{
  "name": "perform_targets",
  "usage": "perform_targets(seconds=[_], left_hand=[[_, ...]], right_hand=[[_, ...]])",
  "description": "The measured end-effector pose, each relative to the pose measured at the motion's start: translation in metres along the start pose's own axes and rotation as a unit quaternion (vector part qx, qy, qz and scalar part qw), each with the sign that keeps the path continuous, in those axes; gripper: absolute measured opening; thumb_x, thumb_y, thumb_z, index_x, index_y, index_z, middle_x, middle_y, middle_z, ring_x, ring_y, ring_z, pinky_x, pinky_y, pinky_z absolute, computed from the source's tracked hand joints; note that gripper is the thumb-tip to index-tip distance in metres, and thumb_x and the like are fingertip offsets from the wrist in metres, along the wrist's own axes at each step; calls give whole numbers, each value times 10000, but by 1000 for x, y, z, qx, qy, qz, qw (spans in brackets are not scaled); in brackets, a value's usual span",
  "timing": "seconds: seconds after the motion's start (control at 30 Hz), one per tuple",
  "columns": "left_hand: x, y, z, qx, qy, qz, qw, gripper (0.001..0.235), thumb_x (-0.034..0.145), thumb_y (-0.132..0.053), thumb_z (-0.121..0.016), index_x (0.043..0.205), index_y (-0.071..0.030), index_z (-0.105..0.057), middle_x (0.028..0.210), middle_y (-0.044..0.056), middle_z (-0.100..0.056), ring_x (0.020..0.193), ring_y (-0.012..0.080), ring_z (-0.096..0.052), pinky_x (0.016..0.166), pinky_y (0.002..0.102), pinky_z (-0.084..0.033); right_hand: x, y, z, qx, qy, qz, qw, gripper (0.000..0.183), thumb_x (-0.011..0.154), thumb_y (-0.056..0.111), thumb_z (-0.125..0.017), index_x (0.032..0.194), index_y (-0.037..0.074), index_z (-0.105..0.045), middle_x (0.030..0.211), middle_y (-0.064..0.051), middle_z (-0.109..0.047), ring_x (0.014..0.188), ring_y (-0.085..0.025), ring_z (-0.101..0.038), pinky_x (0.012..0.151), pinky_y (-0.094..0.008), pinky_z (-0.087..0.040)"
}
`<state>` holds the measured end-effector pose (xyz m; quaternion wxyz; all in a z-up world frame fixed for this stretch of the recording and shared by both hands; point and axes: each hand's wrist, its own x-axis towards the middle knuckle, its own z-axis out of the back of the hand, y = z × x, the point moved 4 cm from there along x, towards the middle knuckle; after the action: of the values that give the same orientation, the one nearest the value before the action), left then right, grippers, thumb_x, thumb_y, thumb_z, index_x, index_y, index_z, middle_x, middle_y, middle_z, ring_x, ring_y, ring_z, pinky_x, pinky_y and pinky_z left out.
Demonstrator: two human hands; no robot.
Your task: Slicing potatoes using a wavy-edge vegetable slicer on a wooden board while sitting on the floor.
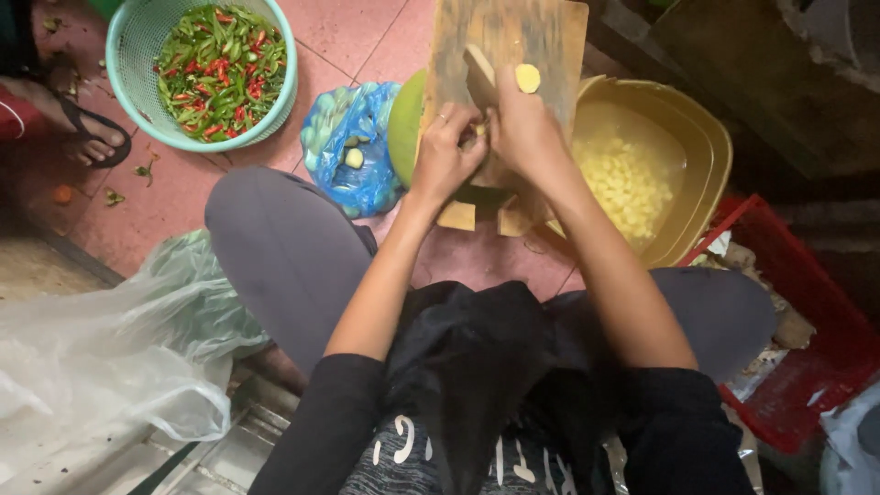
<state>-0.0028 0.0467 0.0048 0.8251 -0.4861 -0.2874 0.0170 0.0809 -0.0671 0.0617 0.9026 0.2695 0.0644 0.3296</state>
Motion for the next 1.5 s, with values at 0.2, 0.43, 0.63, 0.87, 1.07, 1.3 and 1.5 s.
perform_targets(seconds=[0.2, 0.43, 0.63, 0.87, 1.07, 1.3, 1.5], left_hand=[[1, 8, 0, 15, 3, -31, 999, 299, 816, 37, -676, 1110, -2, -644, 1046, 198, -667, 944, 379, -694, 822, 426, -571], [-7, 43, -20, 77, 8, -63, 995, 297, 884, 41, -684, 1165, 15, -592, 1060, 243, -656, 1028, 465, -641, 876, 502, -532], [-12, -10, -27, 37, -1, -43, 998, 359, 838, -46, -766, 1136, -4, -571, 1034, 204, -675, 938, 352, -711, 818, 419, -582], [-5, -92, -145, -74, 65, -107, 989, 439, 876, -163, -741, 1251, -7, -571, 1142, 181, -652, 1017, 323, -672, 882, 407, -577], [24, -31, -98, 34, 29, -39, 998, 271, 919, -110, -694, 1186, -96, -658, 1159, 121, -673, 1052, 334, -656, 945, 426, -531], [22, -11, -30, 63, 94, -100, 989, 337, 822, -78, -742, 1150, -94, -669, 1228, 130, -653, 1116, 378, -583, 984, 448, -495], [14, 2, -26, 16, 90, -43, 995, 382, 813, -80, -759, 1168, -67, -617, 1150, 133, -631, 1062, 343, -617, 933, 416, -522]], right_hand=[[1, 1, -18, -17, -14, 5, 1000, 264, 952, 88, -581, 1175, 47, -445, 887, -342, -655, 824, -601, -607, 683, -673, -465], [2, -5, -30, -44, -51, 24, 997, 238, 936, 62, -568, 1154, 59, -475, 928, -339, -664, 892, -588, -617, 709, -658, -483], [-46, -7, 58, 39, -91, 100, 990, 435, 980, 142, -660, 1329, 9, -436, 990, -350, -672, 917, -553, -651, 744, -599, -524], [-119, -183, 133, -30, -89, -128, 987, 368, 1085, 141, -646, 1328, 5, -405, 1108, -313, -693, 833, -406, -741, 625, -443, -611], [-124, -215, 149, -88, -182, -123, 972, 391, 1081, 80, -647, 1355, -17, -385, 1039, -315, -714, 847, -397, -734, 655, -433, -595], [-99, -91, 44, 137, -131, 14, 982, 338, 1030, 49, -595, 1326, 9, -437, 985, -241, -711, 755, -314, -735, 601, -417, -610], [-122, -170, 21, -3, -164, -49, 985, 326, 1003, 9, -571, 1313, 59, -481, 899, -256, -683, 660, -365, -689, 565, -450, -562]])
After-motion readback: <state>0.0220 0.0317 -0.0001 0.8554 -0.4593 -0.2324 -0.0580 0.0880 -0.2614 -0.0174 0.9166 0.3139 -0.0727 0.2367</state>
